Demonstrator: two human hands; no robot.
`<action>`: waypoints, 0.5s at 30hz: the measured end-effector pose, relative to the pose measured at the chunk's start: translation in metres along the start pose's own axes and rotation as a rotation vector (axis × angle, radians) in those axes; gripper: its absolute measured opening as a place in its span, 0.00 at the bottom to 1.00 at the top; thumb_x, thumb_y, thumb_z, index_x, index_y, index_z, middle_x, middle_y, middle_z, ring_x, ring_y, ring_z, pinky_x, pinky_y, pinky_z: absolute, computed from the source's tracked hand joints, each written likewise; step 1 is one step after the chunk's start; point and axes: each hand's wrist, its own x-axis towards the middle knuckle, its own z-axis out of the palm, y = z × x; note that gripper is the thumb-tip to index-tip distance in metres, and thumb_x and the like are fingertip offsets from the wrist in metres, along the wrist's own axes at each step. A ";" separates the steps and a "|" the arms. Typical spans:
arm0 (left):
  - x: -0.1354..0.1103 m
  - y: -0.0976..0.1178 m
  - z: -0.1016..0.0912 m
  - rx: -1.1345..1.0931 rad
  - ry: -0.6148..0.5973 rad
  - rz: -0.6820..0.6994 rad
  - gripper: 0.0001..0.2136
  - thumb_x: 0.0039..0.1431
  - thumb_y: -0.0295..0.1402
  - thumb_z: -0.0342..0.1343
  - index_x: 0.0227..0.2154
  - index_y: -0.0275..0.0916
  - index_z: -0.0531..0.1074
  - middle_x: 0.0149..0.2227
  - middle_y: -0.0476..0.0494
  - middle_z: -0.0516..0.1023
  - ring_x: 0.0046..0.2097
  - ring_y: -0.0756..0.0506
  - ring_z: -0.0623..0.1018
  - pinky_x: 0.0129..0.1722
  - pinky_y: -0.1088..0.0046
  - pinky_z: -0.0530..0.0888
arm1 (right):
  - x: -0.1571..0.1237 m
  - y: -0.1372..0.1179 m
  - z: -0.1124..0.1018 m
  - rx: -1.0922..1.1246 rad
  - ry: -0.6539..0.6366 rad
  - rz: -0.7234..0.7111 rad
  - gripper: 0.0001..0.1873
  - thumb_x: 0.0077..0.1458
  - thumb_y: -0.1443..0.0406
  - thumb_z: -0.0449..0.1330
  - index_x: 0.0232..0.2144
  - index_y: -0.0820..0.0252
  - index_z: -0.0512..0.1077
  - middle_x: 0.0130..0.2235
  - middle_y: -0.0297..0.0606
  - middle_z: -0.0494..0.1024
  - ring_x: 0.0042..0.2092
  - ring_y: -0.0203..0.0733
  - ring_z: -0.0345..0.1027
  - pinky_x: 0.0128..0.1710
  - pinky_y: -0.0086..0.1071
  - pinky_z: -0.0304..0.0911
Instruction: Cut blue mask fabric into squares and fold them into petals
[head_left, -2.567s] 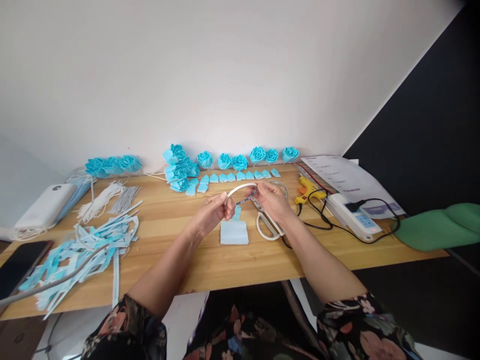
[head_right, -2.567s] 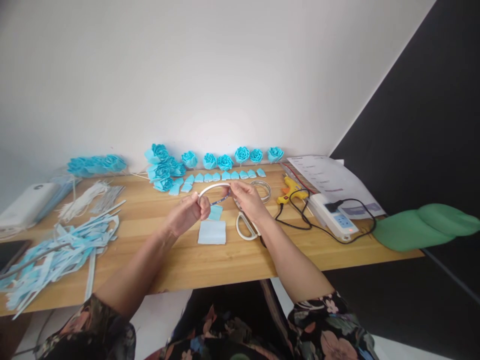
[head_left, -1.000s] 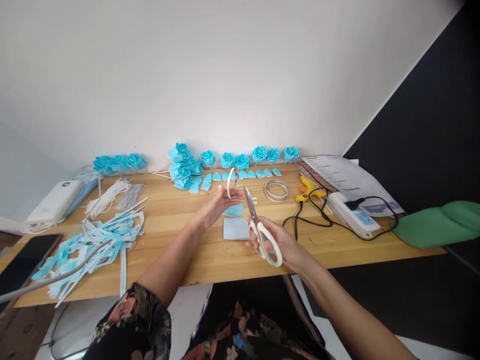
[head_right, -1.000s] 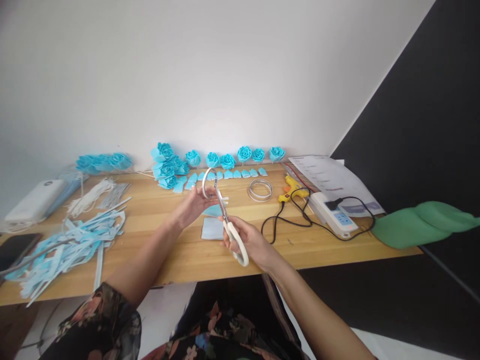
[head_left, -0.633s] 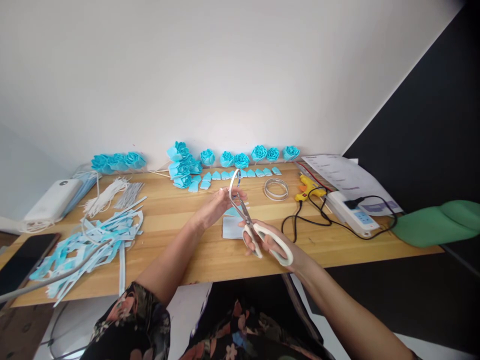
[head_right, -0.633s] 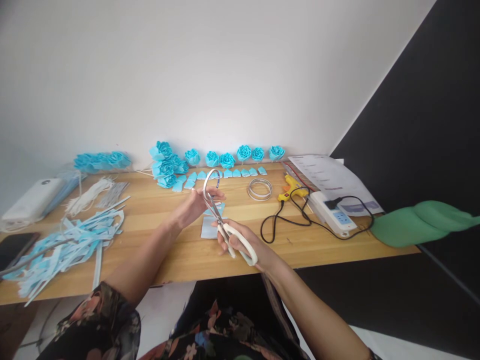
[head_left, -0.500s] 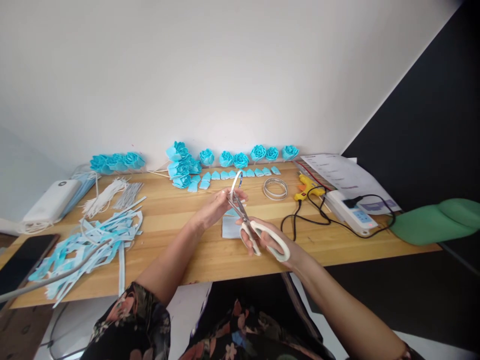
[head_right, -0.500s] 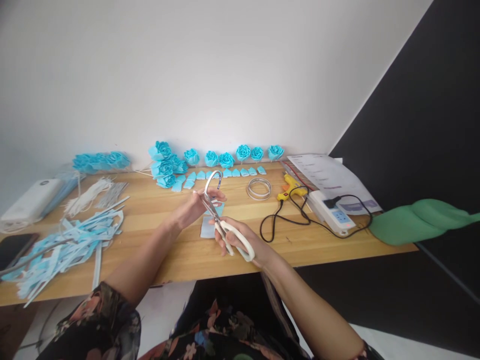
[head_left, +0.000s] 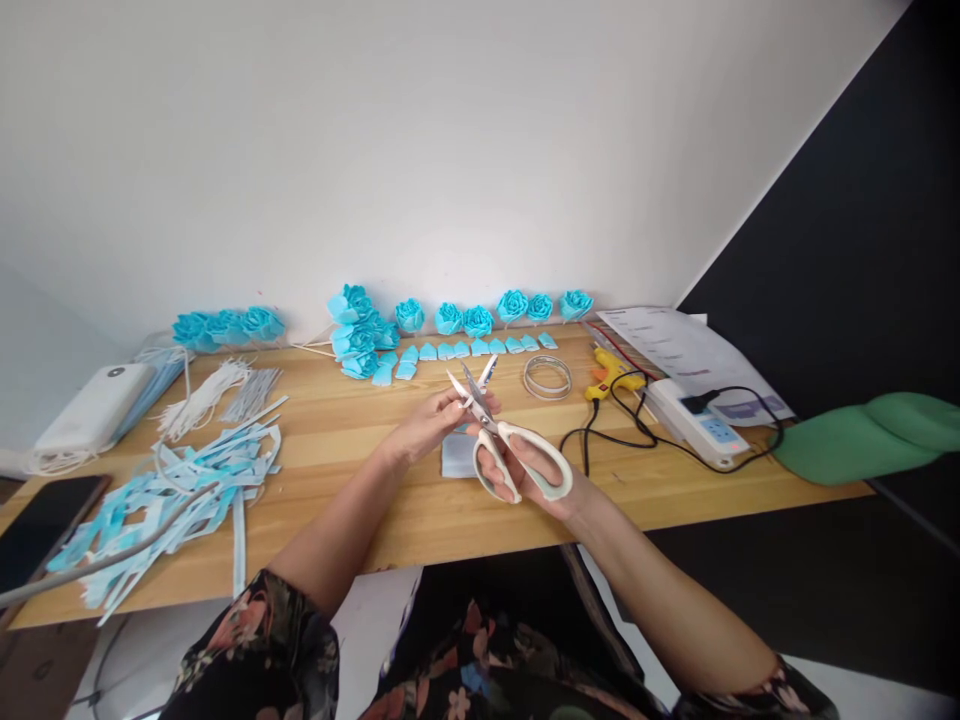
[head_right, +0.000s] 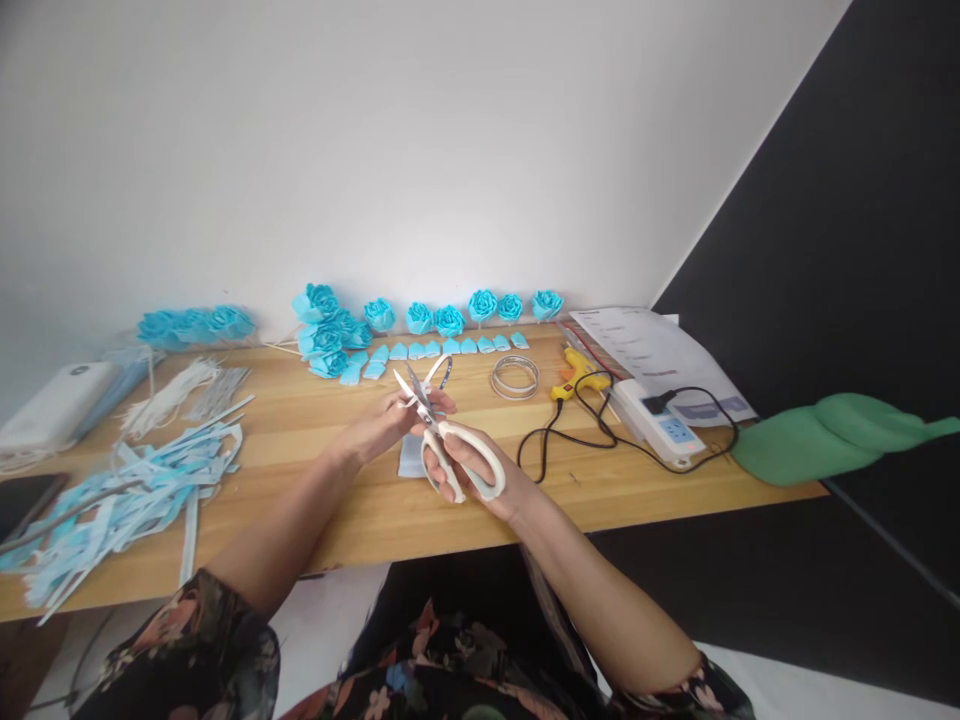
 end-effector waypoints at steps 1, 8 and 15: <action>0.000 0.000 0.000 0.014 -0.012 0.005 0.28 0.48 0.53 0.61 0.45 0.36 0.75 0.47 0.32 0.77 0.48 0.37 0.76 0.51 0.62 0.68 | 0.000 0.000 0.000 0.016 0.004 -0.002 0.25 0.57 0.50 0.58 0.50 0.60 0.69 0.30 0.33 0.67 0.23 0.30 0.57 0.21 0.25 0.53; 0.001 0.001 -0.001 0.150 0.044 -0.017 0.17 0.52 0.46 0.61 0.33 0.35 0.80 0.42 0.37 0.79 0.47 0.39 0.76 0.50 0.64 0.69 | -0.003 -0.005 0.000 -0.021 0.053 -0.065 0.26 0.54 0.49 0.60 0.49 0.60 0.70 0.28 0.32 0.66 0.21 0.28 0.51 0.16 0.23 0.48; 0.008 -0.002 -0.008 0.112 0.305 0.064 0.15 0.54 0.44 0.61 0.32 0.34 0.79 0.40 0.38 0.79 0.44 0.41 0.77 0.46 0.65 0.71 | -0.018 -0.038 -0.017 -0.928 0.412 -0.183 0.25 0.50 0.57 0.64 0.50 0.58 0.70 0.35 0.37 0.74 0.31 0.37 0.66 0.30 0.29 0.63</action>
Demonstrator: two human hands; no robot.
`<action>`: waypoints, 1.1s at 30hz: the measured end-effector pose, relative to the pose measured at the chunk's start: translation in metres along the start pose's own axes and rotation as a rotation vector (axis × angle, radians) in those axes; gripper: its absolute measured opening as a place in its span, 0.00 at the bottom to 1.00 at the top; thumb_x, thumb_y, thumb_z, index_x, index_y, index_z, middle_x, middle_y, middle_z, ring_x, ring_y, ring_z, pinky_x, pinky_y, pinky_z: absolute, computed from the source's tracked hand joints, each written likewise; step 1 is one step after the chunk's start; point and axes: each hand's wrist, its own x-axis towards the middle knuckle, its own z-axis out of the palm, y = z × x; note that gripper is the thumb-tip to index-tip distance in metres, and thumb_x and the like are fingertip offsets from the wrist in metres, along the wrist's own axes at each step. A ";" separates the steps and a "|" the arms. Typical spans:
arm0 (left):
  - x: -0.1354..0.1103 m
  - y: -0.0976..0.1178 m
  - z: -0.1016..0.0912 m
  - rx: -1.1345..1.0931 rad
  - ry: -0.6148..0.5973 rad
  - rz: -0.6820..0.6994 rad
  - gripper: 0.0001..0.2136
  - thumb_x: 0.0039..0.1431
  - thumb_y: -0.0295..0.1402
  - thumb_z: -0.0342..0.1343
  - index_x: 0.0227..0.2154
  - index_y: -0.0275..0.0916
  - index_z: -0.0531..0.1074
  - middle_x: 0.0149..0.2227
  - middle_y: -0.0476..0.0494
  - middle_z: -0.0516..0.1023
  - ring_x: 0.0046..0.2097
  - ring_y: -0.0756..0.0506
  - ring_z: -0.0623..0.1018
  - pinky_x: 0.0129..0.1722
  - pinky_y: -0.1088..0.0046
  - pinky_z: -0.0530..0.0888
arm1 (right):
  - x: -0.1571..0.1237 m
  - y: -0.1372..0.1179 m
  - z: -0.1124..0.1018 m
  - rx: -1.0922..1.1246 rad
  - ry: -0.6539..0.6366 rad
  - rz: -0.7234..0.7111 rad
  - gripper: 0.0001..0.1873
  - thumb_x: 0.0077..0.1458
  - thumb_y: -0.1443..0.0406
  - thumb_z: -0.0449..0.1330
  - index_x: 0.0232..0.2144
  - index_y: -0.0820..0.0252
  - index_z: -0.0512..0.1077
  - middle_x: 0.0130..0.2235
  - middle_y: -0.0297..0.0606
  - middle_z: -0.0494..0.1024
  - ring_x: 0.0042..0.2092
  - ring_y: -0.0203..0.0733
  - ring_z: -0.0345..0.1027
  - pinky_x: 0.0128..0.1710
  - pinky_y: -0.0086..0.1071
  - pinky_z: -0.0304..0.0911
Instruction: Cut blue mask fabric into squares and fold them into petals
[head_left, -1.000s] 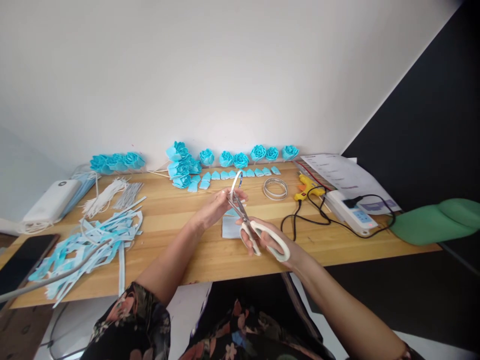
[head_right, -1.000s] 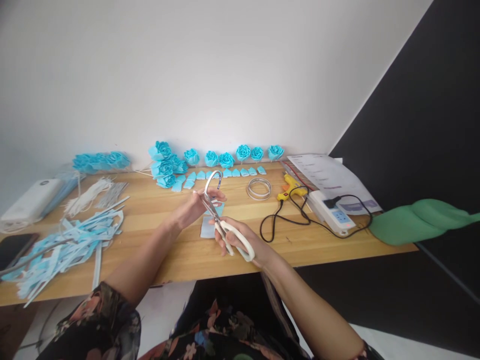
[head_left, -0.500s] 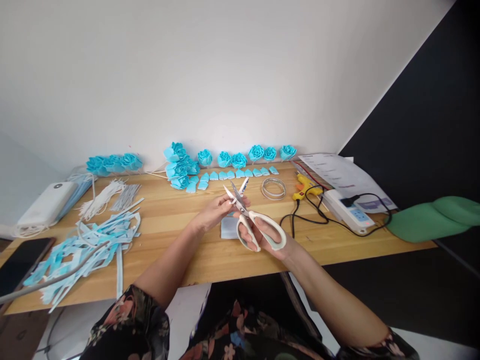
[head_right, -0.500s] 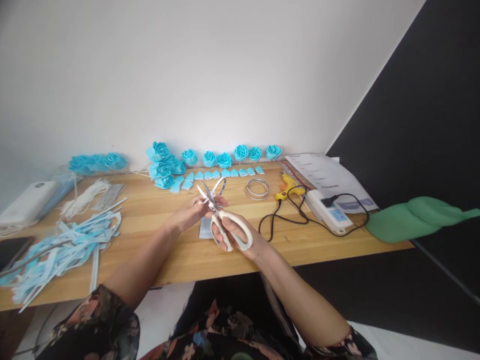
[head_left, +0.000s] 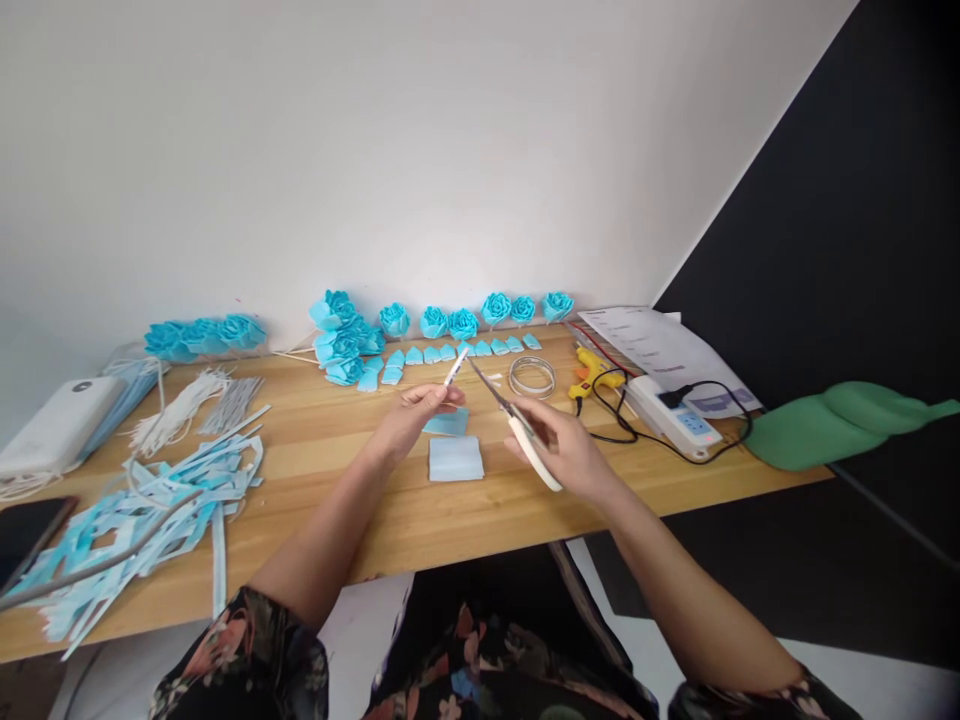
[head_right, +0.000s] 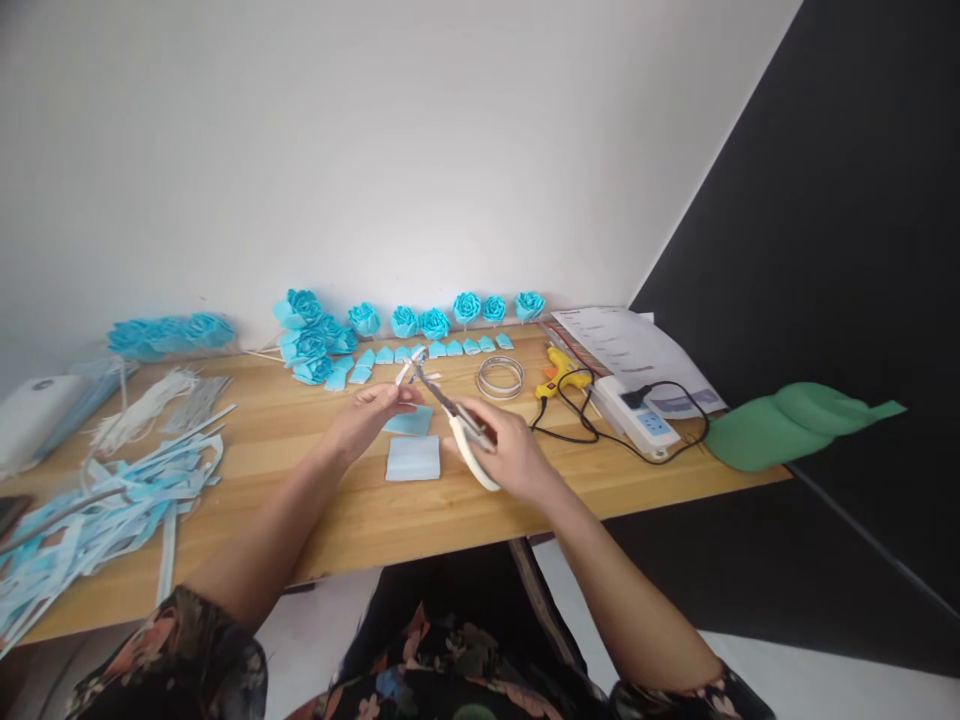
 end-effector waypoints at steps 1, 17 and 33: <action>0.001 0.000 -0.001 -0.017 0.046 0.006 0.15 0.54 0.44 0.61 0.31 0.34 0.78 0.38 0.38 0.79 0.42 0.42 0.78 0.44 0.66 0.72 | 0.000 0.003 -0.006 -0.177 0.054 -0.001 0.25 0.51 0.59 0.63 0.51 0.58 0.69 0.38 0.38 0.75 0.34 0.39 0.69 0.34 0.31 0.64; 0.007 -0.006 -0.004 -0.040 0.179 0.010 0.14 0.53 0.43 0.60 0.29 0.34 0.77 0.31 0.43 0.78 0.35 0.48 0.76 0.35 0.73 0.72 | -0.005 0.032 -0.005 -1.069 -0.087 0.051 0.16 0.58 0.65 0.57 0.50 0.60 0.70 0.42 0.45 0.76 0.44 0.48 0.67 0.44 0.34 0.59; -0.012 0.007 0.015 -0.188 -0.373 -0.075 0.17 0.59 0.45 0.54 0.28 0.33 0.72 0.25 0.44 0.73 0.27 0.48 0.74 0.31 0.71 0.69 | 0.022 0.021 0.002 0.184 0.038 0.060 0.21 0.60 0.54 0.53 0.49 0.59 0.73 0.44 0.42 0.78 0.39 0.40 0.70 0.29 0.28 0.67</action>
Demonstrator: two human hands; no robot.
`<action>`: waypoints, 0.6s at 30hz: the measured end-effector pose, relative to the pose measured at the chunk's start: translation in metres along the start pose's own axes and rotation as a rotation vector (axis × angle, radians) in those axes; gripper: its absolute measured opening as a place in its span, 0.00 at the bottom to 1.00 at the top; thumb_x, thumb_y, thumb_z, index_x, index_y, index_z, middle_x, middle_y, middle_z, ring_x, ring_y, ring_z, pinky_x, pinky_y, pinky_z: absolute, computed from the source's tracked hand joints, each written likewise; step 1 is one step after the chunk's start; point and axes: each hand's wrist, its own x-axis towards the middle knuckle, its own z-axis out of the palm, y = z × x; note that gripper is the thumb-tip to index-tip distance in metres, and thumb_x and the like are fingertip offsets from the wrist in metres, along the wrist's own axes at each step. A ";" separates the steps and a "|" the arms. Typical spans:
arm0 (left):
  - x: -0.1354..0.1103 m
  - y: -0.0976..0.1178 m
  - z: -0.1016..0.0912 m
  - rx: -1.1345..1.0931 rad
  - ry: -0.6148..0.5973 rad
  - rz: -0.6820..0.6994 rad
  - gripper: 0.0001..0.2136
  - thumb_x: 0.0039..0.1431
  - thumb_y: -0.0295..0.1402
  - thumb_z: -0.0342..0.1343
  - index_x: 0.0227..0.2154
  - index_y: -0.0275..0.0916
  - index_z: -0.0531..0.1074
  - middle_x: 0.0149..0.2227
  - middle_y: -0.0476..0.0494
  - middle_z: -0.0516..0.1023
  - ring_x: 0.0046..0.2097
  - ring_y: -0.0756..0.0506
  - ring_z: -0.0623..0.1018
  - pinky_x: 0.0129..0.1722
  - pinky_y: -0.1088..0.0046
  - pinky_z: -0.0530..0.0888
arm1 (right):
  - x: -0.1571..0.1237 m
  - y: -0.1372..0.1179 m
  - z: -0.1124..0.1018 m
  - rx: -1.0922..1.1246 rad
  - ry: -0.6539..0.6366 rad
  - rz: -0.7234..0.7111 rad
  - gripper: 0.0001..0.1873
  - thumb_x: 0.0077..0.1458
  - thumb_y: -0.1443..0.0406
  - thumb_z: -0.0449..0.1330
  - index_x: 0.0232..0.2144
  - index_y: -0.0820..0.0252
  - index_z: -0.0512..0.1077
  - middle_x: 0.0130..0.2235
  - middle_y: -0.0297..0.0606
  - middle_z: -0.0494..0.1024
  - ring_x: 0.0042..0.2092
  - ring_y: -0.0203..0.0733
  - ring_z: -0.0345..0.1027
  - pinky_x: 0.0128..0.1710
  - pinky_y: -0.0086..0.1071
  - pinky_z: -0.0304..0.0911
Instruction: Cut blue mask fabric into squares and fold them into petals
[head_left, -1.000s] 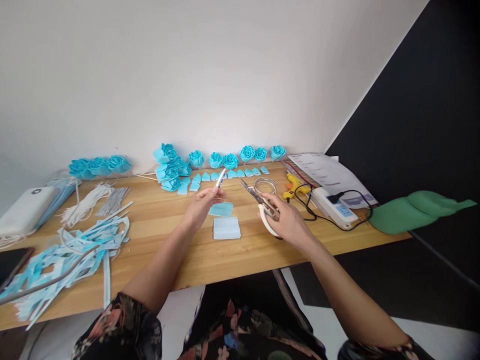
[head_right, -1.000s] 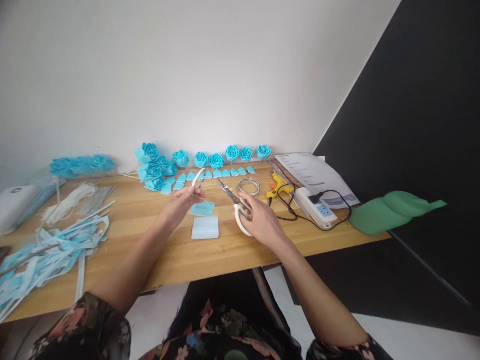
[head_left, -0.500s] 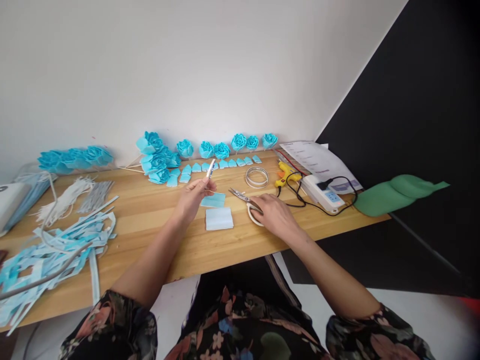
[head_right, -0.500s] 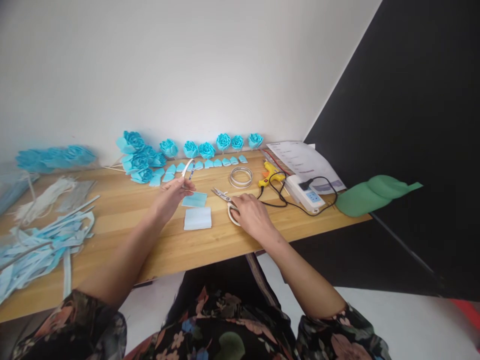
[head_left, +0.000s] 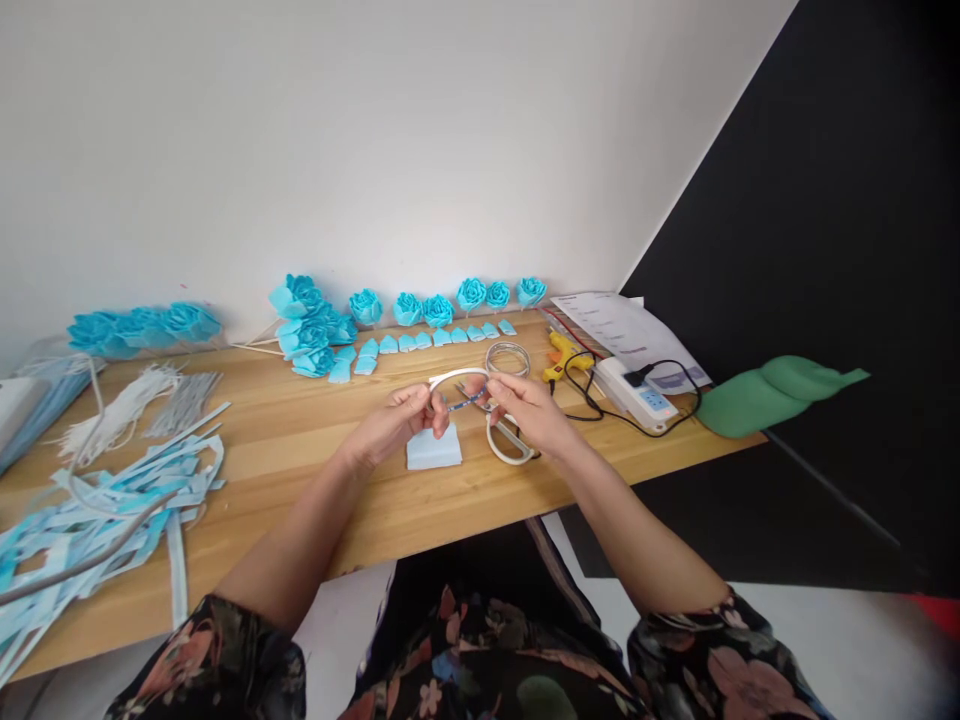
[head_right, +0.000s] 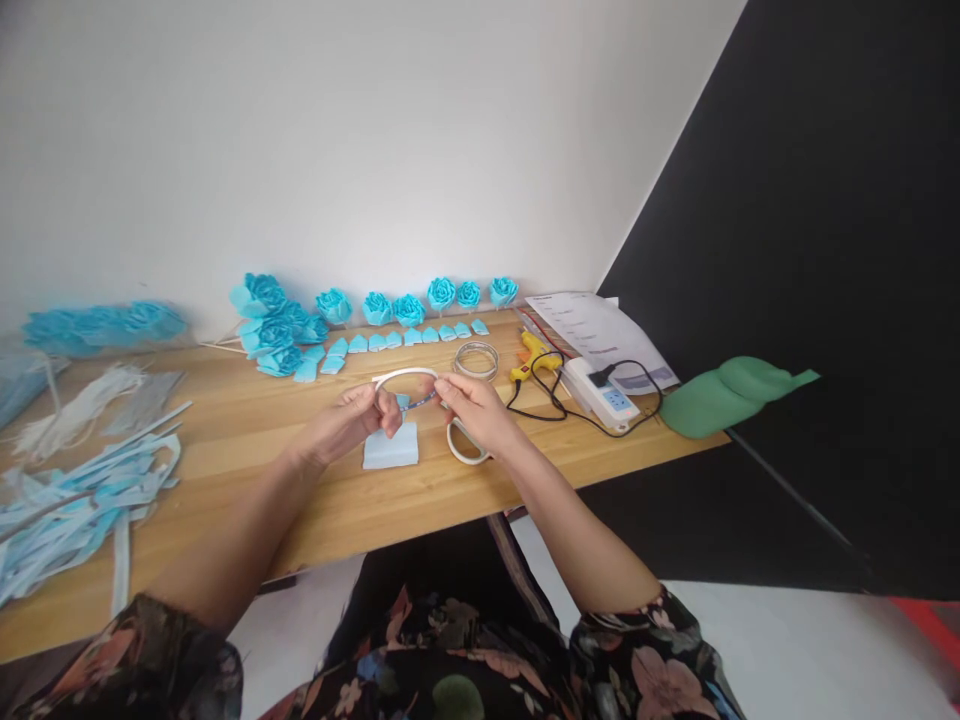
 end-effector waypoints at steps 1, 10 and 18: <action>0.001 0.000 0.000 -0.001 0.030 -0.002 0.17 0.59 0.45 0.55 0.30 0.33 0.72 0.27 0.43 0.74 0.28 0.48 0.75 0.30 0.71 0.70 | 0.001 -0.001 -0.002 -0.010 -0.020 0.004 0.20 0.60 0.54 0.54 0.45 0.60 0.76 0.39 0.41 0.79 0.34 0.39 0.69 0.27 0.28 0.65; 0.010 0.003 -0.018 0.034 0.620 0.051 0.17 0.55 0.41 0.57 0.45 0.37 0.69 0.32 0.45 0.76 0.29 0.49 0.76 0.28 0.75 0.71 | 0.037 0.026 -0.069 -1.060 0.117 -0.279 0.08 0.58 0.66 0.59 0.34 0.56 0.80 0.36 0.41 0.80 0.41 0.48 0.69 0.42 0.38 0.62; 0.000 -0.024 0.024 0.906 0.013 0.128 0.10 0.59 0.37 0.55 0.35 0.37 0.77 0.37 0.40 0.79 0.38 0.45 0.76 0.39 0.69 0.71 | 0.032 0.034 -0.044 -0.994 -0.011 -0.175 0.08 0.59 0.67 0.58 0.36 0.56 0.78 0.38 0.36 0.80 0.40 0.41 0.72 0.39 0.31 0.62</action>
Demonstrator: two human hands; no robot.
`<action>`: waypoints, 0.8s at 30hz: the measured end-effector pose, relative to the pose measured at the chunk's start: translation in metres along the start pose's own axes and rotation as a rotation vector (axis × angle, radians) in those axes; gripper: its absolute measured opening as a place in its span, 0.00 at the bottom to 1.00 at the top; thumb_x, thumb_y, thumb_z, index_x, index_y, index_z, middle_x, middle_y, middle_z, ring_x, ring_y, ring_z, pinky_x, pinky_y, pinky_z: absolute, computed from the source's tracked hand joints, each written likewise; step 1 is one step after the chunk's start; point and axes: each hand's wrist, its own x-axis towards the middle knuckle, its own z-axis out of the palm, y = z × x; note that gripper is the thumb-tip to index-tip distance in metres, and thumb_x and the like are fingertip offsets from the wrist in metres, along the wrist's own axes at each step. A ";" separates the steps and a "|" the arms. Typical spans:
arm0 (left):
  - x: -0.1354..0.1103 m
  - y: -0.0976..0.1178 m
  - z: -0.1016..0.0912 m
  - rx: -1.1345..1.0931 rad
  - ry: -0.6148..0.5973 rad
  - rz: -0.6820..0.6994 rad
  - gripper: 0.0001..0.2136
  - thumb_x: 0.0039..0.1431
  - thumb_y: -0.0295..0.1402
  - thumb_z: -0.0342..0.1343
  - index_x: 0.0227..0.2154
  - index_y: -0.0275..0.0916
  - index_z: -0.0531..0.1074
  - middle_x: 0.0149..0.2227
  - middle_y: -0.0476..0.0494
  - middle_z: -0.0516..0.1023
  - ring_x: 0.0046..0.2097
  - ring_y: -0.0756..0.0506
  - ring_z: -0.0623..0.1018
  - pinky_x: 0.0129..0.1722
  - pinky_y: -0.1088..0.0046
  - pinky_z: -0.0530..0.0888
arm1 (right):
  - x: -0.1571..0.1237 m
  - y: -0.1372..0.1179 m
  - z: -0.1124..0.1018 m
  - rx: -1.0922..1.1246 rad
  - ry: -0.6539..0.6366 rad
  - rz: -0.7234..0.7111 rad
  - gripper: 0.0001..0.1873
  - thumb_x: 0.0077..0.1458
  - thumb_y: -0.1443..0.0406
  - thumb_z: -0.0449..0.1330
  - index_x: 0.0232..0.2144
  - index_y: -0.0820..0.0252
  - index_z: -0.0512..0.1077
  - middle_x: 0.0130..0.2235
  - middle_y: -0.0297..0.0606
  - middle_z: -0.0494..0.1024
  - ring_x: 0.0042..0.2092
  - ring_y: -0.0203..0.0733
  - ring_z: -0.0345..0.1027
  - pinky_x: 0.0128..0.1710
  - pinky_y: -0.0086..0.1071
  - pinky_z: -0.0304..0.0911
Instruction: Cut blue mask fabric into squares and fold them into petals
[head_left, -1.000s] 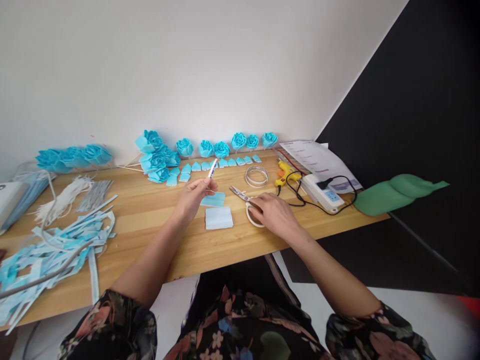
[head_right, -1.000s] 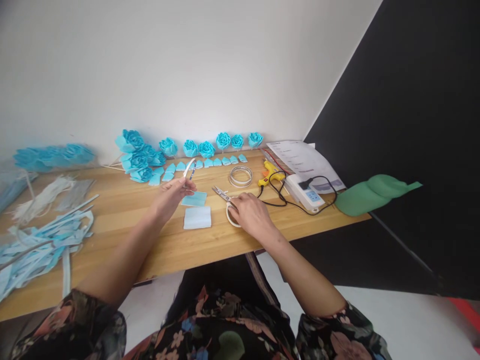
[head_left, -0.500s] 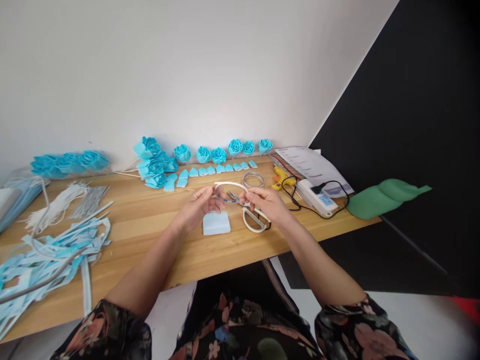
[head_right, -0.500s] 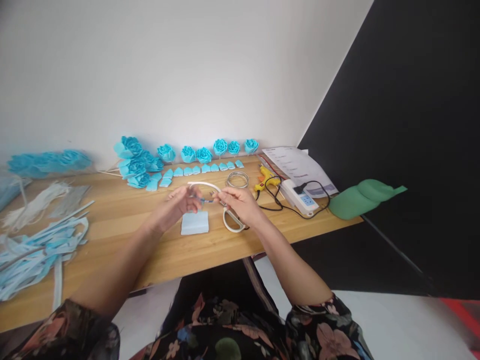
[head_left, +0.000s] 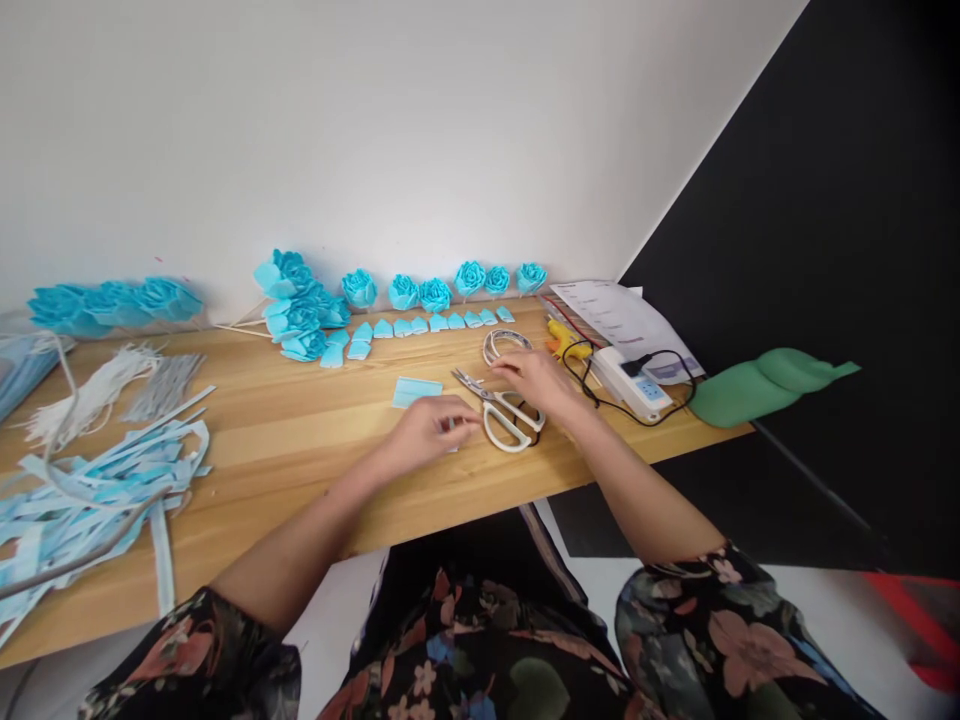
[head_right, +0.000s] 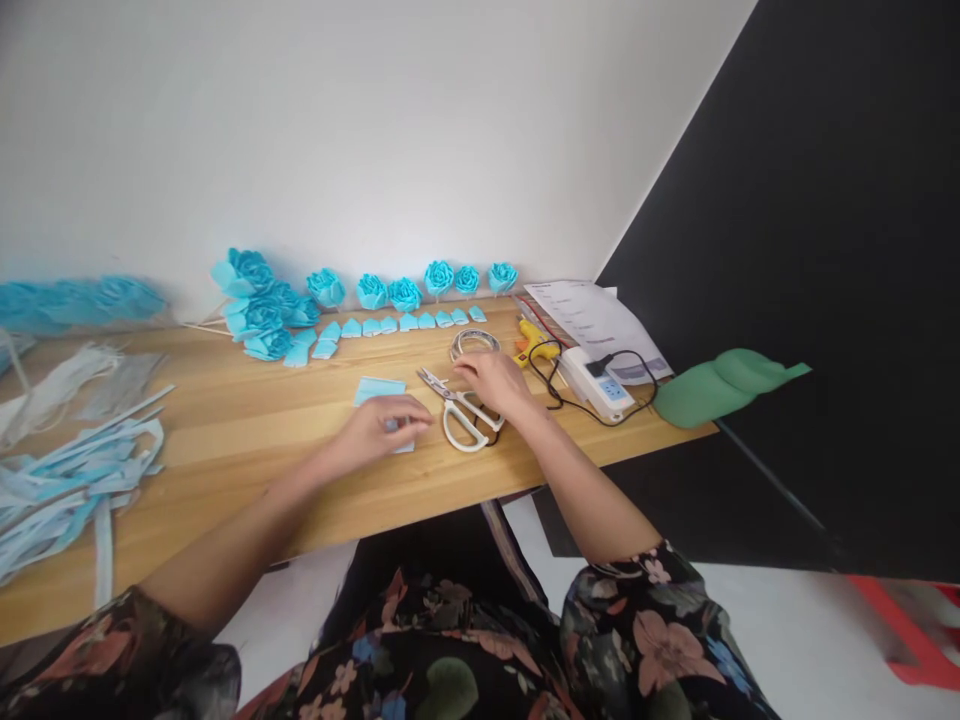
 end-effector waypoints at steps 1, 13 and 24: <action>-0.001 0.001 0.008 0.119 -0.049 0.106 0.10 0.59 0.36 0.55 0.38 0.37 0.77 0.42 0.39 0.79 0.43 0.43 0.76 0.45 0.67 0.71 | 0.000 -0.003 0.002 0.001 -0.036 0.003 0.08 0.59 0.67 0.58 0.36 0.56 0.78 0.38 0.36 0.80 0.40 0.41 0.72 0.38 0.30 0.61; -0.002 0.001 0.032 0.448 -0.124 0.253 0.11 0.64 0.32 0.48 0.40 0.37 0.75 0.42 0.39 0.77 0.44 0.43 0.74 0.44 0.67 0.70 | -0.017 -0.031 -0.012 -0.302 -0.116 0.103 0.13 0.64 0.64 0.51 0.39 0.58 0.76 0.41 0.41 0.79 0.40 0.43 0.72 0.36 0.31 0.57; 0.000 0.006 0.014 0.084 0.156 -0.145 0.15 0.63 0.38 0.50 0.24 0.36 0.73 0.25 0.47 0.72 0.29 0.49 0.70 0.32 0.73 0.66 | -0.054 -0.047 -0.012 -0.293 0.032 0.107 0.17 0.62 0.64 0.54 0.53 0.54 0.69 0.37 0.38 0.79 0.39 0.44 0.72 0.33 0.31 0.56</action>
